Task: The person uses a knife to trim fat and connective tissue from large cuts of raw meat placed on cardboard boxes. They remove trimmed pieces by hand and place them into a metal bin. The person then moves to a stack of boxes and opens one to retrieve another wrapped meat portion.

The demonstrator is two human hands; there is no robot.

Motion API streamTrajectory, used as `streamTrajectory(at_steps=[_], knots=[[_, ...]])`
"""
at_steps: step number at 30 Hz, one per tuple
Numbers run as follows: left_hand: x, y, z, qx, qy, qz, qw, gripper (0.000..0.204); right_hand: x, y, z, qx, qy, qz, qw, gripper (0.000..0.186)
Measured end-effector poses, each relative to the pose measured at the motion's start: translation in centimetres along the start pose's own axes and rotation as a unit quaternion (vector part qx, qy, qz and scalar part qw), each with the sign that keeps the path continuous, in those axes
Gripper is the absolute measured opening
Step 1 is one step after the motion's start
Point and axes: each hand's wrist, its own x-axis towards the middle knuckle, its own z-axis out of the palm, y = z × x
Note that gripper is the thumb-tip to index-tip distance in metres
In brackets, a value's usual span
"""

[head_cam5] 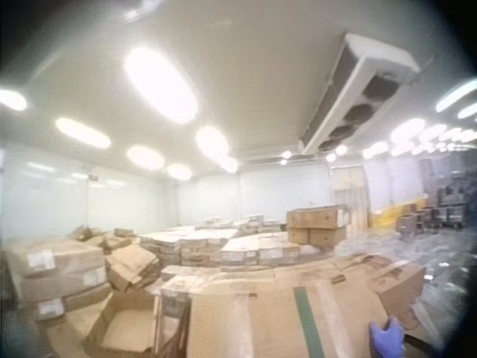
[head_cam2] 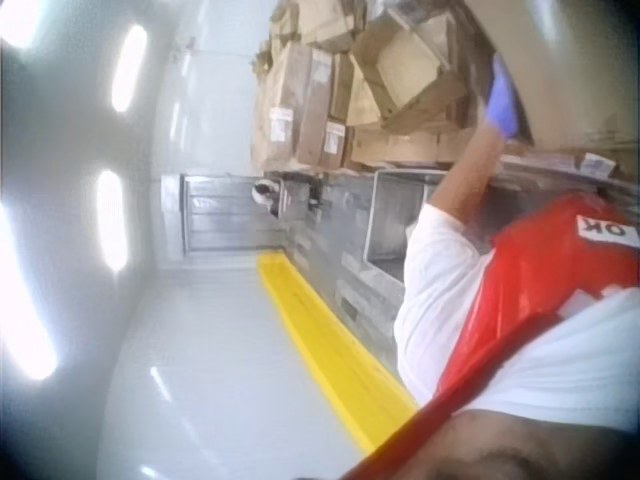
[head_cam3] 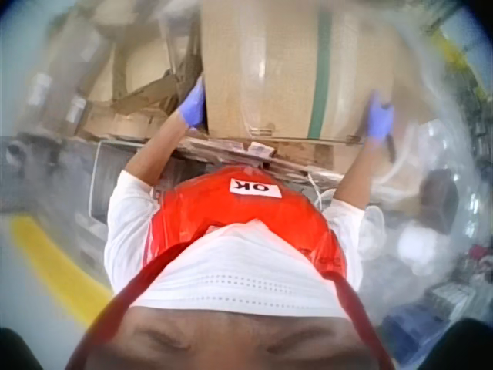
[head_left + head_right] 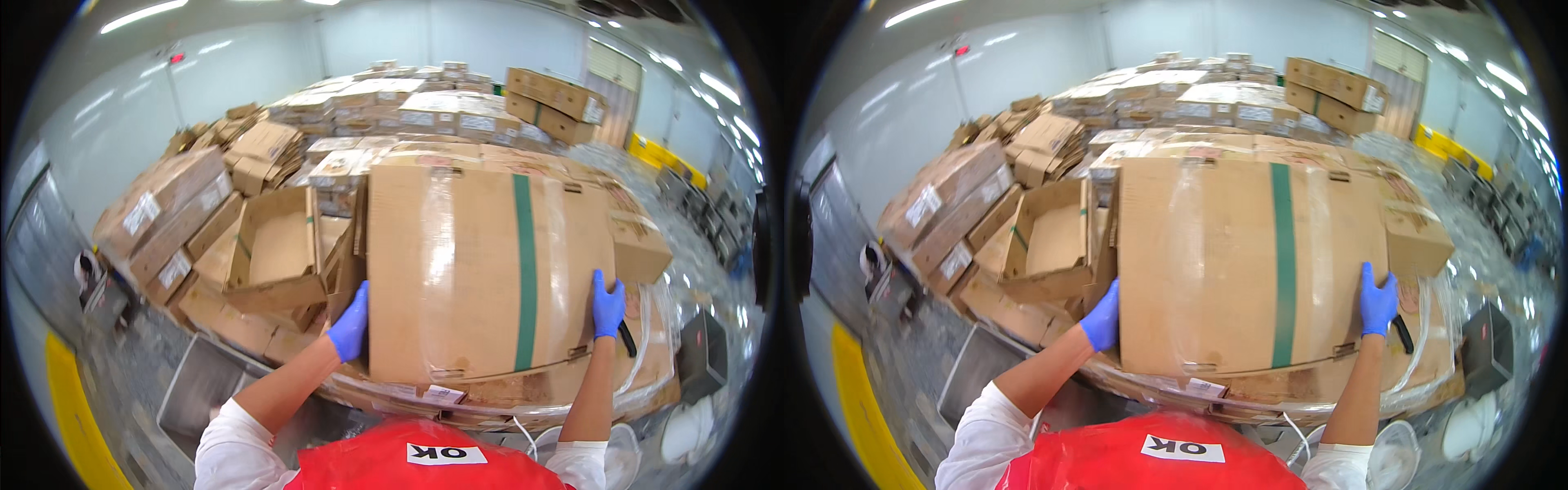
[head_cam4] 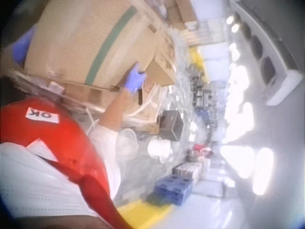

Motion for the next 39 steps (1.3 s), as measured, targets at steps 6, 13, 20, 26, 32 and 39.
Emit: streamTrajectory(at_steps=[6,13,20,26,32,39], knots=[[-1.8,0.7,-2.3,-0.017,-0.032,-0.014,0.999,0.071,-1.7,3.5,-4.1,0.148,-0.13,-0.033,0.98,0.063],[-5.8,2.2,-2.2,0.044,0.005,0.001,0.999,0.069,-4.7,1.0,-7.5,0.005,-0.162,0.007,0.987,0.053],[-10.1,6.0,0.4,0.184,0.005,0.028,0.982,0.068,-2.8,3.5,-8.4,0.065,-0.171,0.027,0.983,0.054],[-10.0,4.4,0.0,0.016,-0.001,0.073,0.997,0.061,-3.3,1.9,-8.1,0.138,-0.162,0.082,0.974,0.061],[-7.7,4.9,0.0,-0.012,-0.065,0.156,0.986,0.058,-3.7,0.4,-13.1,0.001,0.004,0.003,1.0,0.063],[-5.1,16.7,-0.4,-0.017,-0.074,0.288,0.955,0.056,4.7,-13.2,-32.5,-0.15,0.216,-0.402,0.877,0.034]])
